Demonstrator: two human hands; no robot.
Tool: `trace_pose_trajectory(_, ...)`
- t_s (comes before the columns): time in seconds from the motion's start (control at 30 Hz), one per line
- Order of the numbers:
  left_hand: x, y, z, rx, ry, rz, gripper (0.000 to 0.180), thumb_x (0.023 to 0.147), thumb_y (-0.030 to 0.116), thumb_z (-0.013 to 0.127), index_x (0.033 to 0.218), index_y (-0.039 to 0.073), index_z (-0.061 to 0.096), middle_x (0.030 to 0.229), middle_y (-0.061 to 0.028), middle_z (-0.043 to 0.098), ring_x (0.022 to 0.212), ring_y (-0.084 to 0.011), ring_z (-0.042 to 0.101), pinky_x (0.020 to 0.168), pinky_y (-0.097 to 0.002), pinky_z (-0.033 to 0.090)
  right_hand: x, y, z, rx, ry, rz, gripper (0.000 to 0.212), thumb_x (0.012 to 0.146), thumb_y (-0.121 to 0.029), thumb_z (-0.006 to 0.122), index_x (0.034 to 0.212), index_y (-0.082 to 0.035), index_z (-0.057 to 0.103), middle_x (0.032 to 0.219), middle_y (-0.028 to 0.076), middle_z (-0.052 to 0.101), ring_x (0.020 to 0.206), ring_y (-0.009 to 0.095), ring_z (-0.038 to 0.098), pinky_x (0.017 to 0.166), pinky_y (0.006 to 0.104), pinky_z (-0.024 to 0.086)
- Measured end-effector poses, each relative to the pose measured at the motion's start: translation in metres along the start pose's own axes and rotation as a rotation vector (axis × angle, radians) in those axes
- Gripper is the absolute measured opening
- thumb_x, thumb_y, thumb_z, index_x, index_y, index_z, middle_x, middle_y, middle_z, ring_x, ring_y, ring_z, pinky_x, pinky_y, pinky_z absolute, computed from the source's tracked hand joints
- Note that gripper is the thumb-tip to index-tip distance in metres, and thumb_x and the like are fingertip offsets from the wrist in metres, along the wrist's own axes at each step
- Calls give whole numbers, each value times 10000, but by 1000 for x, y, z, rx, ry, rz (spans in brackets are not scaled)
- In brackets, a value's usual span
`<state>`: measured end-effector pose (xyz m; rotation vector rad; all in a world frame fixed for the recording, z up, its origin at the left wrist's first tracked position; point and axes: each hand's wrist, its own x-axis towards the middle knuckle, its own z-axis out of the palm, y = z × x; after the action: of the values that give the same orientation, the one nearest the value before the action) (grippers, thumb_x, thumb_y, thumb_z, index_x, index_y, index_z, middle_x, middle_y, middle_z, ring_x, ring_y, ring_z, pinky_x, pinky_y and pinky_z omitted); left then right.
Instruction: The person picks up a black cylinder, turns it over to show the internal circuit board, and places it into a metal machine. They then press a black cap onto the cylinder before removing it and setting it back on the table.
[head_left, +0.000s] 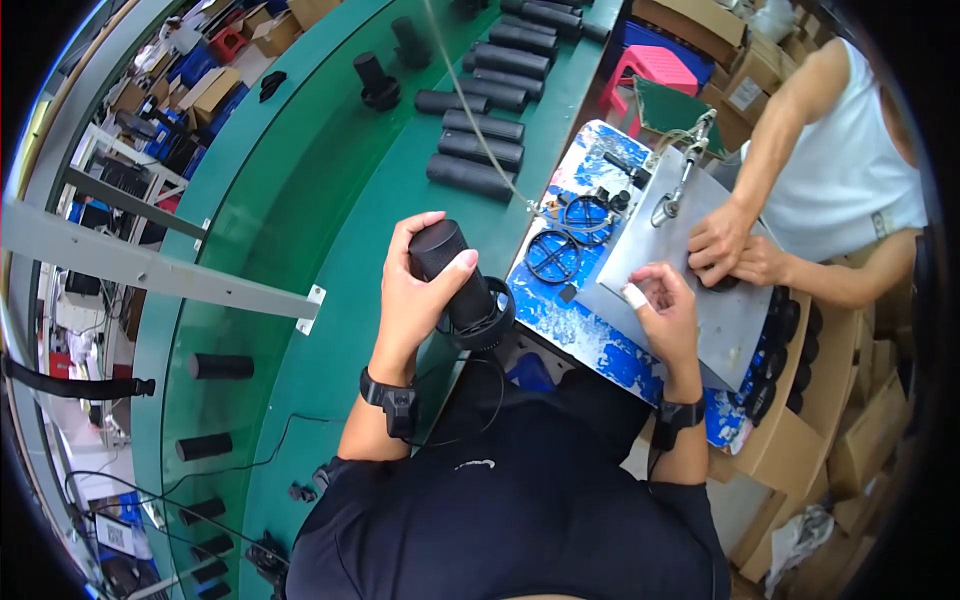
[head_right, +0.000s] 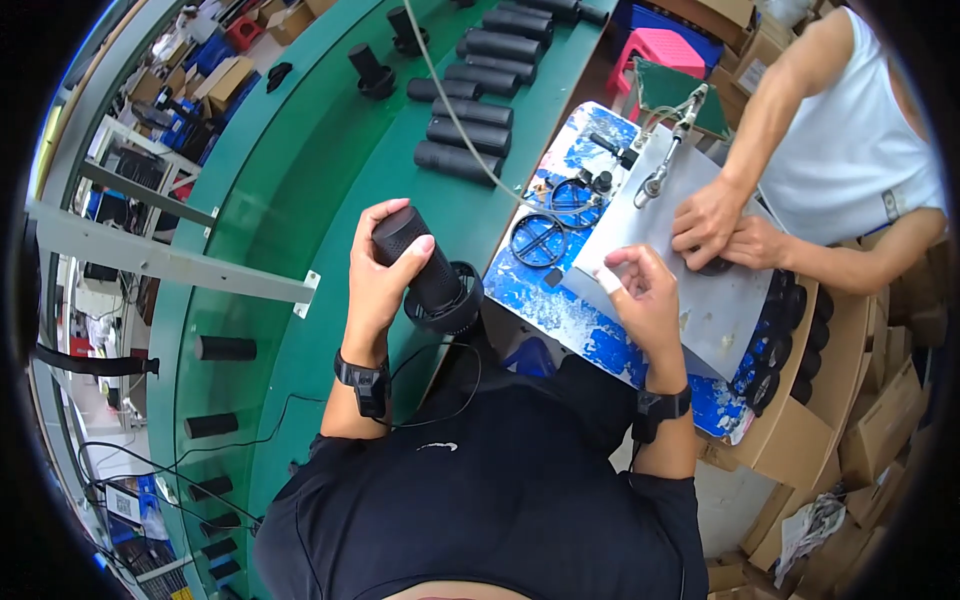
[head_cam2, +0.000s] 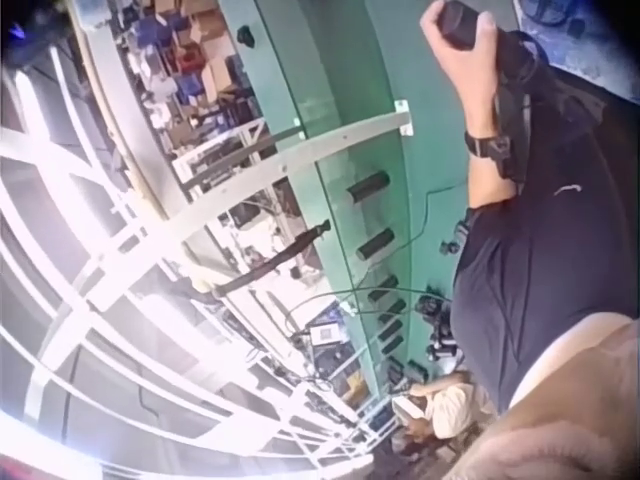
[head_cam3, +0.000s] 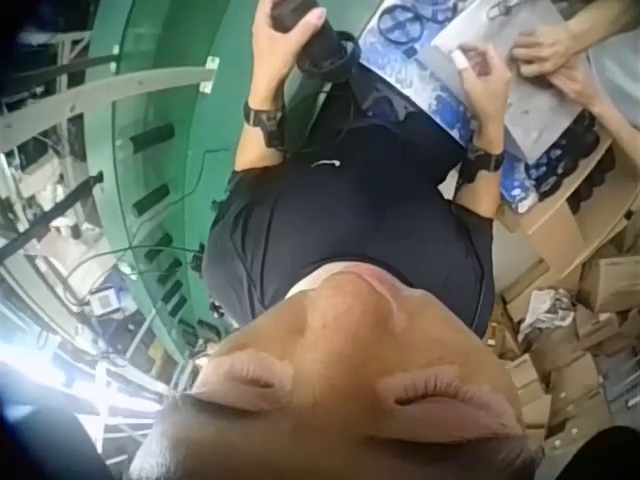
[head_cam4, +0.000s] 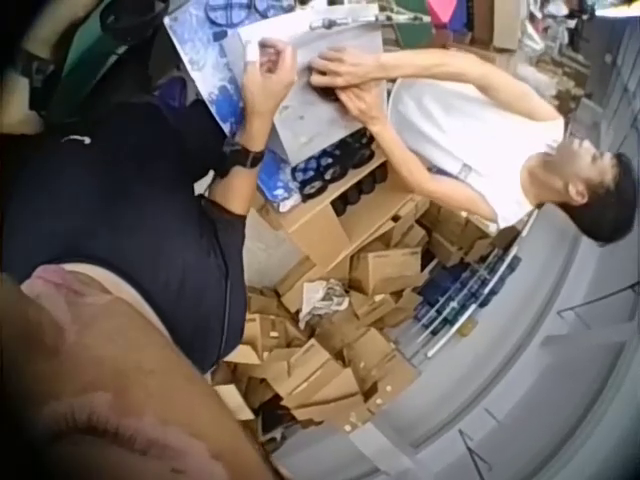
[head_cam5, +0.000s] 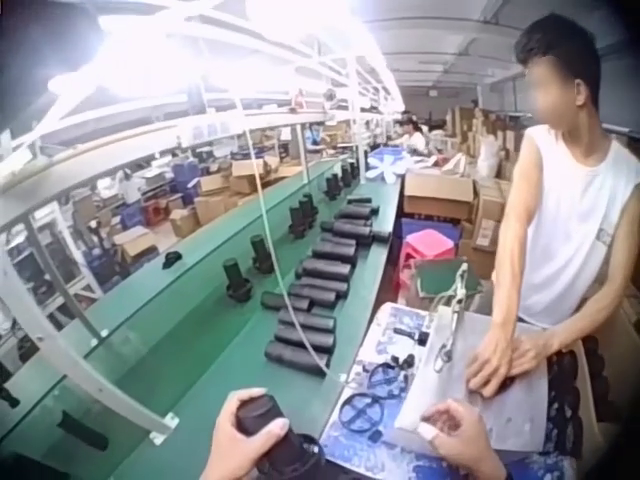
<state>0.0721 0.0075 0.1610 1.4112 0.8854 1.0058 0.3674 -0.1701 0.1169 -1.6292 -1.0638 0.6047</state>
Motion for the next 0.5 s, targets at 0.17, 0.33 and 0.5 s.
trace_pose_trajectory(0.17,3,1,-8,19,33,16,590,877,134,896,1373,59,585,1153,-60,641,1003,-135,673,881,-313,585,-3,4,1,68,2,-49,196,932,23,797,1077,-34,677,960,-47,638,752,-11,507,665,167,394)
trace_pose_trajectory(0.33,9,-1,-16,41,38,22,611,868,129,898,1387,52,583,1157,-69,639,1020,-162,676,896,-326,584,-2,1,3,44,17,-45,189,929,28,794,1063,-34,676,963,-48,626,737,-10,479,661,169,379)
trace_pose_trajectory(0.5,70,-22,-62,758,289,556,649,854,162,900,1409,40,587,1206,-125,643,1080,-286,683,941,-393,582,2,-3,5,-41,47,-73,174,915,35,797,1027,-34,682,930,-54,609,717,-8,449,640,176,357)
